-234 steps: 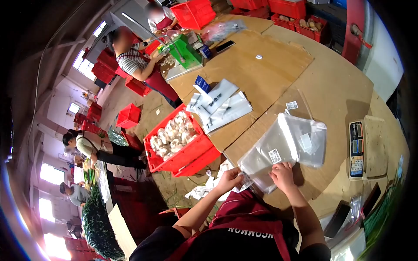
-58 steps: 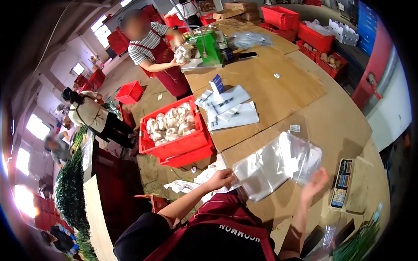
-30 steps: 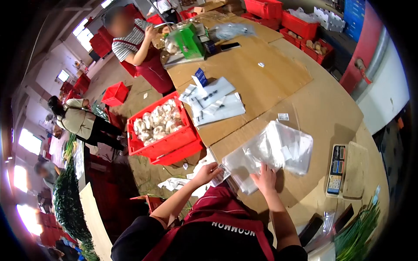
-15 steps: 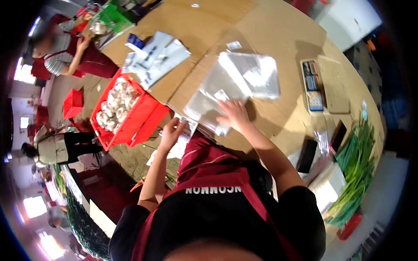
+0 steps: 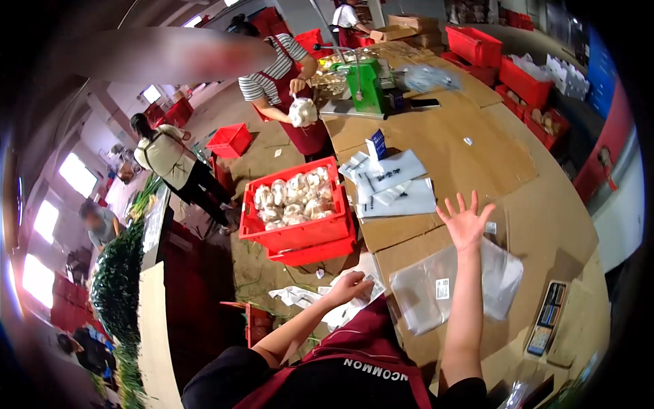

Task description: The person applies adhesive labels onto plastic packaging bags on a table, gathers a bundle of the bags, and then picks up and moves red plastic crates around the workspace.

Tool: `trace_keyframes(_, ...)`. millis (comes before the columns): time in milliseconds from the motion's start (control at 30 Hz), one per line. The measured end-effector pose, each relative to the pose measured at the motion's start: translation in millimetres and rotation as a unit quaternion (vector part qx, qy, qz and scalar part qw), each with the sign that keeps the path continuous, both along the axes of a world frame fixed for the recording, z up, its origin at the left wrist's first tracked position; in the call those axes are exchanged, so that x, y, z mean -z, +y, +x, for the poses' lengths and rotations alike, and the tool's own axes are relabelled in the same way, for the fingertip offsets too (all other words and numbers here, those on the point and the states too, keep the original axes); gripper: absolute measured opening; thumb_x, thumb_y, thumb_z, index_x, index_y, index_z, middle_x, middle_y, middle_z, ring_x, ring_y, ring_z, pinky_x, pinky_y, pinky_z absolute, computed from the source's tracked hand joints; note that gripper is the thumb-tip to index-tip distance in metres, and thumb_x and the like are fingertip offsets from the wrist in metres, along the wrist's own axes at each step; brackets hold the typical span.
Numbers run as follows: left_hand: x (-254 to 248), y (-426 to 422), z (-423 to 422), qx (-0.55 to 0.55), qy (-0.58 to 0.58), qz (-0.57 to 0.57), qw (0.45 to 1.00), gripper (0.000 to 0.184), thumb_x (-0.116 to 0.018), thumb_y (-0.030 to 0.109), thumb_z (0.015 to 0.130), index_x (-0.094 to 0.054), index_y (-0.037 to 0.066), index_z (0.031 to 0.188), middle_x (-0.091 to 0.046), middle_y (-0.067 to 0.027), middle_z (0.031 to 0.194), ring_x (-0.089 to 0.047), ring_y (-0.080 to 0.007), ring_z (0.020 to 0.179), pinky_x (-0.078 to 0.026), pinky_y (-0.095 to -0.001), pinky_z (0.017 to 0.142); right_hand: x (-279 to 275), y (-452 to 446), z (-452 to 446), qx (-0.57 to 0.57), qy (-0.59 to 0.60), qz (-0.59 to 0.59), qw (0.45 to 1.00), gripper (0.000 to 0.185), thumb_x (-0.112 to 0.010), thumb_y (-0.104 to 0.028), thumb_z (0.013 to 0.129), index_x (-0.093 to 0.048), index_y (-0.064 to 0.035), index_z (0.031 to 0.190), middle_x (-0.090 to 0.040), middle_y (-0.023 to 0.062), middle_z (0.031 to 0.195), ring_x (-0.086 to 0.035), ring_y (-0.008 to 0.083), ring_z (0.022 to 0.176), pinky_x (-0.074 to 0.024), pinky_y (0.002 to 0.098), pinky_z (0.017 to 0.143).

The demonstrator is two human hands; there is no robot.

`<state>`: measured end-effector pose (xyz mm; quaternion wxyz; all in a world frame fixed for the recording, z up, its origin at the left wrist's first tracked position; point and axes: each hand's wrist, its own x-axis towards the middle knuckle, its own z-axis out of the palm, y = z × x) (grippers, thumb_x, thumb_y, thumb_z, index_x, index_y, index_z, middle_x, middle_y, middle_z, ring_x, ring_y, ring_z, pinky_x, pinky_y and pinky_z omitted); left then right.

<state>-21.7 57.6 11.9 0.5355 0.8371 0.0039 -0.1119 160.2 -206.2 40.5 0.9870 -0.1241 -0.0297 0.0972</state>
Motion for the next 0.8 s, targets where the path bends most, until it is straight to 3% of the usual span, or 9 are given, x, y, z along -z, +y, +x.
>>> trace_keyframes(167,41,9,3,0.000,0.011,0.024,1.000,0.025,-0.057,0.025,0.082,-0.053,0.000,0.076,-0.055,-0.0050,0.063,-0.055,-0.0108,0.058,-0.044,-0.0269,0.055,16,10,-2,0.001,0.051,-0.034,0.998,0.069,-0.048,-0.067,0.069,-0.034,-0.0258,0.123,-0.017,0.0072,0.134,-0.025,0.0320,0.116,-0.0283,0.0570,0.091)
trace_keyframes(333,32,3,10,0.005,0.030,-0.096,0.995,0.025,-0.054,0.024,0.083,-0.053,0.000,0.077,-0.056,-0.0088,0.063,-0.057,-0.0133,0.058,-0.043,-0.0287,0.054,29,0,-18,0.011,0.081,-0.056,0.995,0.065,-0.048,-0.065,0.071,-0.036,-0.0250,0.122,-0.022,0.0066,0.132,-0.029,0.0290,0.114,-0.0286,0.0545,0.091)
trace_keyframes(433,35,0,12,0.026,-0.010,0.028,0.999,0.025,-0.054,0.024,0.083,-0.052,0.000,0.074,-0.057,-0.0084,0.062,-0.059,-0.0140,0.060,-0.045,-0.0278,0.056,49,-11,-33,0.009,0.105,-0.102,0.989,0.065,-0.049,-0.058,0.076,-0.030,-0.0216,0.127,-0.021,0.0070,0.134,-0.027,0.0260,0.118,-0.0309,0.0481,0.092)
trace_keyframes(467,29,-2,13,0.029,-0.018,0.027,0.999,0.026,-0.054,0.024,0.084,-0.052,0.000,0.074,-0.058,-0.0082,0.062,-0.060,-0.0140,0.060,-0.045,-0.0277,0.056,70,-14,-39,-0.004,0.068,-0.221,0.973,0.059,-0.049,-0.050,0.080,-0.031,-0.0204,0.127,-0.026,0.0068,0.131,-0.031,0.0243,0.115,-0.0326,0.0450,0.091)
trace_keyframes(533,27,-4,13,0.042,0.001,-0.052,0.998,0.025,-0.054,0.023,0.084,-0.052,0.000,0.074,-0.058,-0.0076,0.061,-0.060,-0.0139,0.058,-0.046,-0.0270,0.054,78,-16,-65,-0.009,0.068,-0.454,0.888,0.041,-0.053,-0.024,0.083,-0.039,-0.0117,0.120,-0.045,0.0068,0.116,-0.047,0.0175,0.101,-0.0379,0.0335,0.086)
trace_keyframes(600,28,-7,13,0.046,0.039,-0.104,0.993,0.022,-0.052,0.020,0.085,-0.052,-0.001,0.079,-0.058,-0.0067,0.064,-0.060,-0.0138,0.058,-0.047,-0.0259,0.055,103,-24,-83,0.007,-0.050,-0.604,0.795,0.033,-0.060,-0.011,0.078,-0.047,-0.0059,0.107,-0.054,0.0048,0.098,-0.052,0.0132,0.089,-0.0412,0.0277,0.079)
trace_keyframes(700,39,-12,10,0.055,0.057,-0.121,0.990,0.021,-0.051,0.019,0.086,-0.053,-0.002,0.082,-0.059,-0.0067,0.068,-0.059,-0.0128,0.062,-0.048,-0.0257,0.058,125,-32,-117,0.011,-0.049,-0.665,0.745,0.029,-0.067,-0.011,0.070,-0.051,-0.0032,0.093,-0.055,0.0025,0.083,-0.052,0.0117,0.075,-0.0446,0.0263,0.067)
trace_keyframes(767,31,-14,6,0.074,0.058,-0.099,0.991,0.021,-0.050,0.019,0.086,-0.053,-0.002,0.082,-0.059,-0.0067,0.068,-0.059,-0.0129,0.062,-0.047,-0.0260,0.059,130,-35,-142,0.054,-0.143,-0.759,0.632,0.034,-0.071,-0.018,0.064,-0.055,-0.0041,0.091,-0.057,0.0074,0.083,-0.055,0.0177,0.078,-0.0419,0.0308,0.074)
trace_keyframes(800,23,-16,5,0.086,0.051,-0.071,0.992,0.022,-0.050,0.019,0.086,-0.053,-0.002,0.082,-0.059,-0.0067,0.068,-0.059,-0.0129,0.062,-0.047,-0.0261,0.060,120,-33,-156,0.054,-0.177,-0.827,0.530,0.036,-0.071,-0.022,0.063,-0.056,-0.0054,0.091,-0.057,0.0081,0.089,-0.053,0.0199,0.084,-0.0372,0.0335,0.080)
